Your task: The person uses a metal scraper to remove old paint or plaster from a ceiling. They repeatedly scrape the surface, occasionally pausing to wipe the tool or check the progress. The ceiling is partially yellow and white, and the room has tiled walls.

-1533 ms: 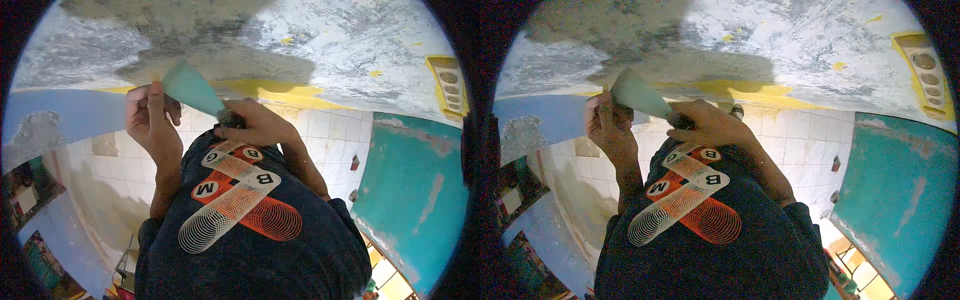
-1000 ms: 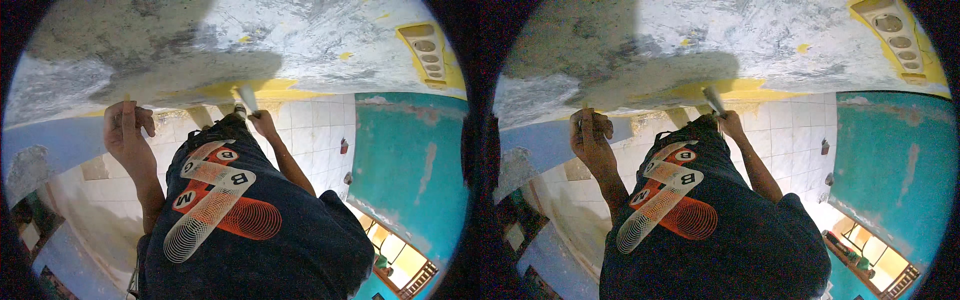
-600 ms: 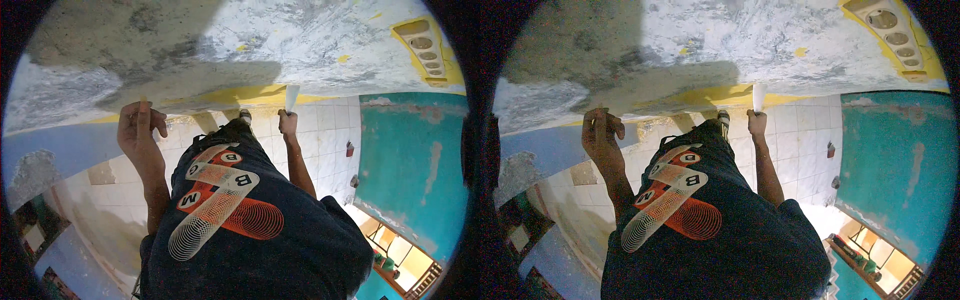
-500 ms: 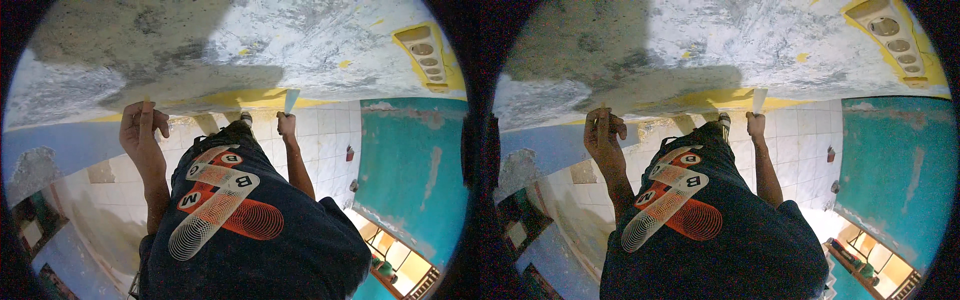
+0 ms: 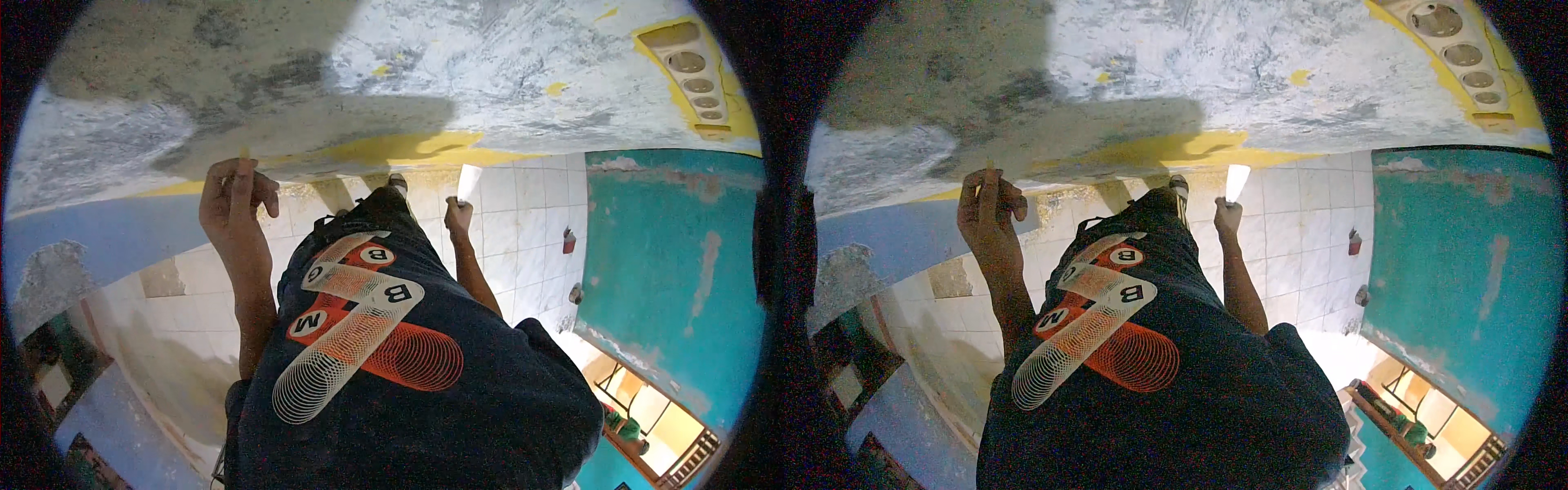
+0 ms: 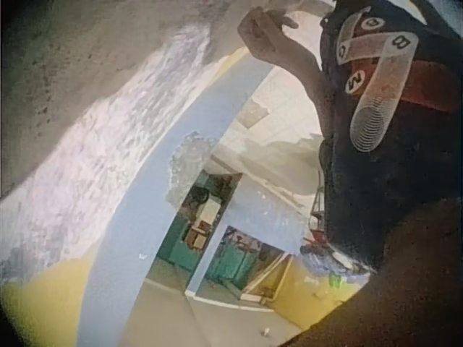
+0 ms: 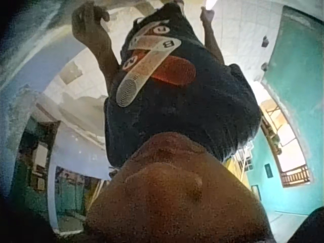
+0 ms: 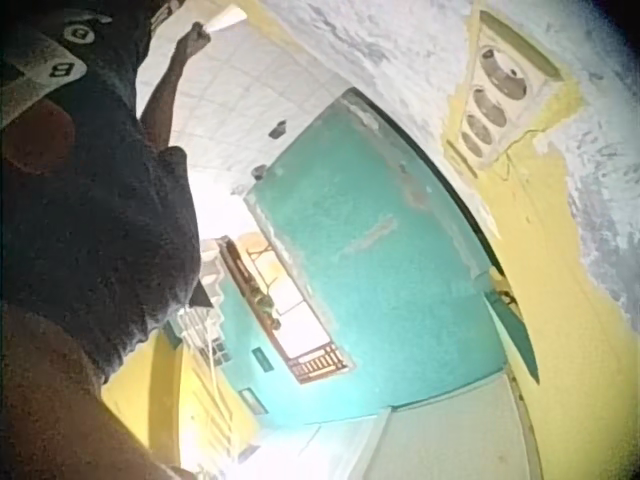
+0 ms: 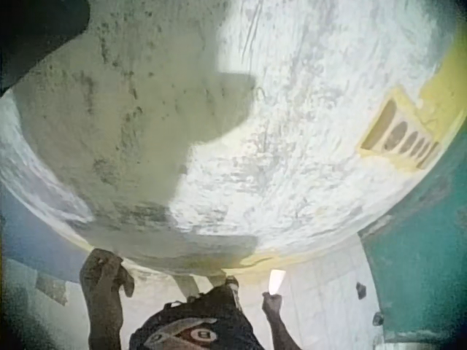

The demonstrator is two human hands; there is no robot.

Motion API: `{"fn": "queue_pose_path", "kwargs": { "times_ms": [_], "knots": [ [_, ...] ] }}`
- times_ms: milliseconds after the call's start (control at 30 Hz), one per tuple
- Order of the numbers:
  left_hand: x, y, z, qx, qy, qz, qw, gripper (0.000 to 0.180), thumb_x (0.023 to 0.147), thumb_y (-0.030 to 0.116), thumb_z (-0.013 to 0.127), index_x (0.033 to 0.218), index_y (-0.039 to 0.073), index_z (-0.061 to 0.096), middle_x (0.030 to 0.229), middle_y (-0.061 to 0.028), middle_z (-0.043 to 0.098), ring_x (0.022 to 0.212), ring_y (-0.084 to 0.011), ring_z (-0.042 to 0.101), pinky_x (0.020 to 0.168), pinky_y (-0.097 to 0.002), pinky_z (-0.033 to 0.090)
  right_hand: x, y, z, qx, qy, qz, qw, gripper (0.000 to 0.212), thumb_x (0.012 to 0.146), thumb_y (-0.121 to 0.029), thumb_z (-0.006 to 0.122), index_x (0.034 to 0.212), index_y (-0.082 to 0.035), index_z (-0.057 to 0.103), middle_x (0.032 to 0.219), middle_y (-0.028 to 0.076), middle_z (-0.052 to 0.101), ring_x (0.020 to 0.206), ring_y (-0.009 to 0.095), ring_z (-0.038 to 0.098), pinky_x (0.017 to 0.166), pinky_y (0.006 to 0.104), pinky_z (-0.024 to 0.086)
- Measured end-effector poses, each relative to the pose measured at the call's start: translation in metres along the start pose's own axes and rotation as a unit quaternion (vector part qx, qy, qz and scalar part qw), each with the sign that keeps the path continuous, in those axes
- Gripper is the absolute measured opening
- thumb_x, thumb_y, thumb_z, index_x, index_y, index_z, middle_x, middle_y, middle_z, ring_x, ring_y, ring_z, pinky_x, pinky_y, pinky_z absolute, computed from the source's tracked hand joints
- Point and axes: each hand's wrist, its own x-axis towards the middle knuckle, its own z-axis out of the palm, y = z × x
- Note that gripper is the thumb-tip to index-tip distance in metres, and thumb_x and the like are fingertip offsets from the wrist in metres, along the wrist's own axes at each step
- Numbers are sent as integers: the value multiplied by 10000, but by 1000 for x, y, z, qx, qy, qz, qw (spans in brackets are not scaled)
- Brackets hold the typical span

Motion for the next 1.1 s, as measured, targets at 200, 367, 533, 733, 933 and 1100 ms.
{"fn": "queue_pose_path", "kwargs": {
  "times_ms": [200,367,533,733,933,1100],
  "knots": [
    [-9,-1,1,2,21,-14,1000,128,935,151,555,933,25,578,633,-44,542,518,-97,458,471,-246,353,18,-57,23,74,-43,-92,992,321,818,-124,583,543,-137,417,456,-59,340,368,64,305,368,277,230],
    [-20,-5,1,15,14,-37,999,126,933,152,556,924,27,577,641,-43,545,517,-96,456,478,-244,359,27,-82,31,70,-65,-64,993,302,825,-120,577,567,-146,422,445,-54,351,324,63,306,319,260,235],
    [-25,-11,-3,4,26,-39,999,137,941,158,560,896,31,585,640,-40,552,518,-84,463,494,-227,383,11,-114,35,124,-102,23,987,314,826,-126,580,559,-152,417,443,-54,341,319,70,302,318,264,236],
    [-40,-18,15,17,33,-68,997,133,940,166,557,911,39,584,647,-34,548,525,-90,465,485,-234,372,-28,-146,24,186,-204,185,943,318,824,-145,617,588,-143,405,449,-46,328,325,97,291,333,281,254],
    [-58,-38,68,-64,-36,-139,988,98,925,130,569,963,40,574,696,-55,601,581,-94,545,494,-228,431,-71,-215,-22,334,-325,286,837,318,942,-234,536,702,-169,338,523,-63,273,398,72,273,362,245,236],
    [-92,-89,136,-65,-99,-240,964,238,909,205,592,1061,36,521,860,-57,602,701,-111,564,660,-246,470,-70,-259,-67,445,-388,294,751,233,986,-288,459,801,-148,443,536,-54,296,375,58,260,332,211,227]
  ]
}}
